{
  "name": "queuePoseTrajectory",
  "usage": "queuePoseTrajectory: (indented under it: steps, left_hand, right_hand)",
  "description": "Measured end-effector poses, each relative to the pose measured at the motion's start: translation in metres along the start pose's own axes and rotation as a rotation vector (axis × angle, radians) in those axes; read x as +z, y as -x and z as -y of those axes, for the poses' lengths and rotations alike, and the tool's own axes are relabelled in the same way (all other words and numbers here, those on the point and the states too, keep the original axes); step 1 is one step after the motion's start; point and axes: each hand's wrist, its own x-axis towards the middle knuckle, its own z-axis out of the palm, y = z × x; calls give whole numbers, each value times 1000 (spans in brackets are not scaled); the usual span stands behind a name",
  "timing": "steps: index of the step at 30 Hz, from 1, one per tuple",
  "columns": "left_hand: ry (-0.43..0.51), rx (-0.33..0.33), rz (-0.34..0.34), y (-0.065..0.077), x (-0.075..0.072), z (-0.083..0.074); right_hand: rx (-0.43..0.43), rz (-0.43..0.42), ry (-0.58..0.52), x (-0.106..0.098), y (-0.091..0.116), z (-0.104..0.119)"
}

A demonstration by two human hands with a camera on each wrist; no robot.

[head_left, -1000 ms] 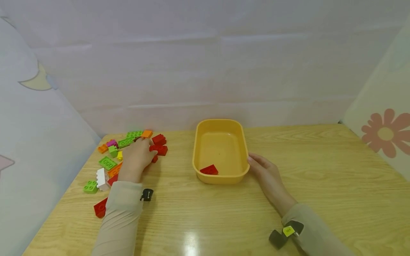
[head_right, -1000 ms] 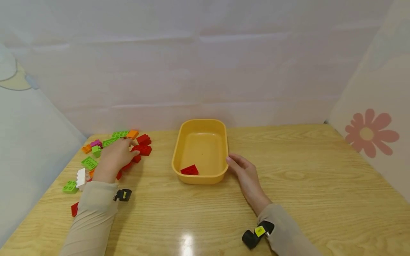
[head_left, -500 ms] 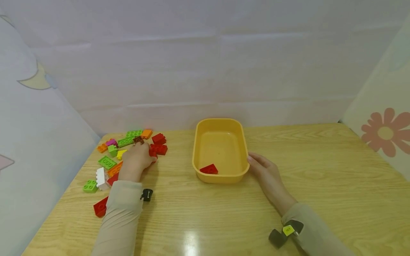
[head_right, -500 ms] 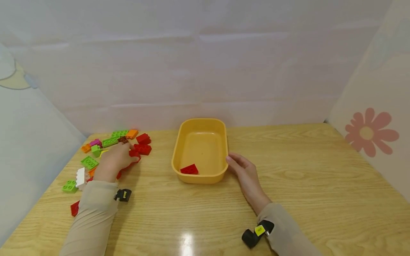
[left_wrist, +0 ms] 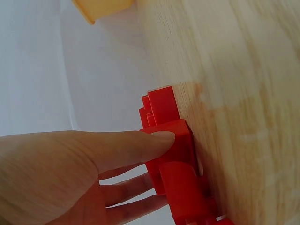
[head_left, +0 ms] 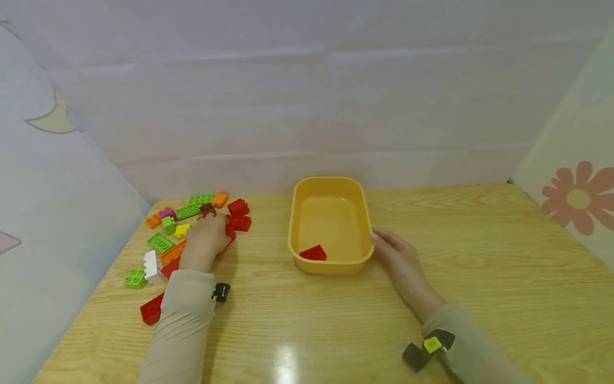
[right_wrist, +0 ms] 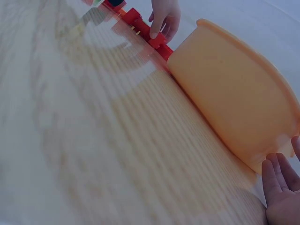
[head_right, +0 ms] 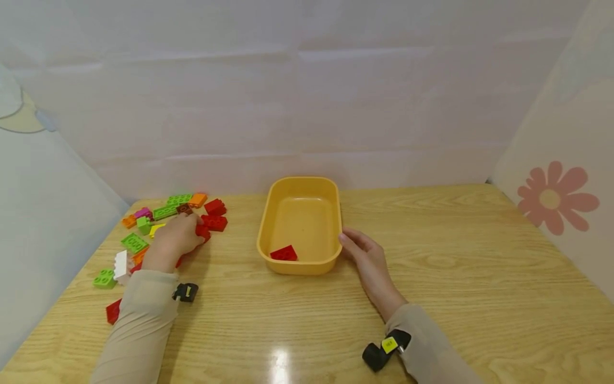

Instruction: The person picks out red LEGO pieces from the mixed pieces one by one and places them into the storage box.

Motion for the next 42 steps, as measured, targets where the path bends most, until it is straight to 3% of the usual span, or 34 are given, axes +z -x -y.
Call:
queuePoseTrajectory:
  steps: [8,16,30,42]
  left_hand:
    - [18,-2,-19,-1,-2,-3]
    - [25,24,-82,3,-11,-8]
    - [-52,92,-271,15,-18,-52]
    - [-9,129,-404,15,-14,-69]
  right_hand:
    - [-4,4,-10,0,0,1]
    - [-13,7,-52,1,0,2]
    - [6,6,44,0,1,1]
    - [-4,13,2,0,1,2]
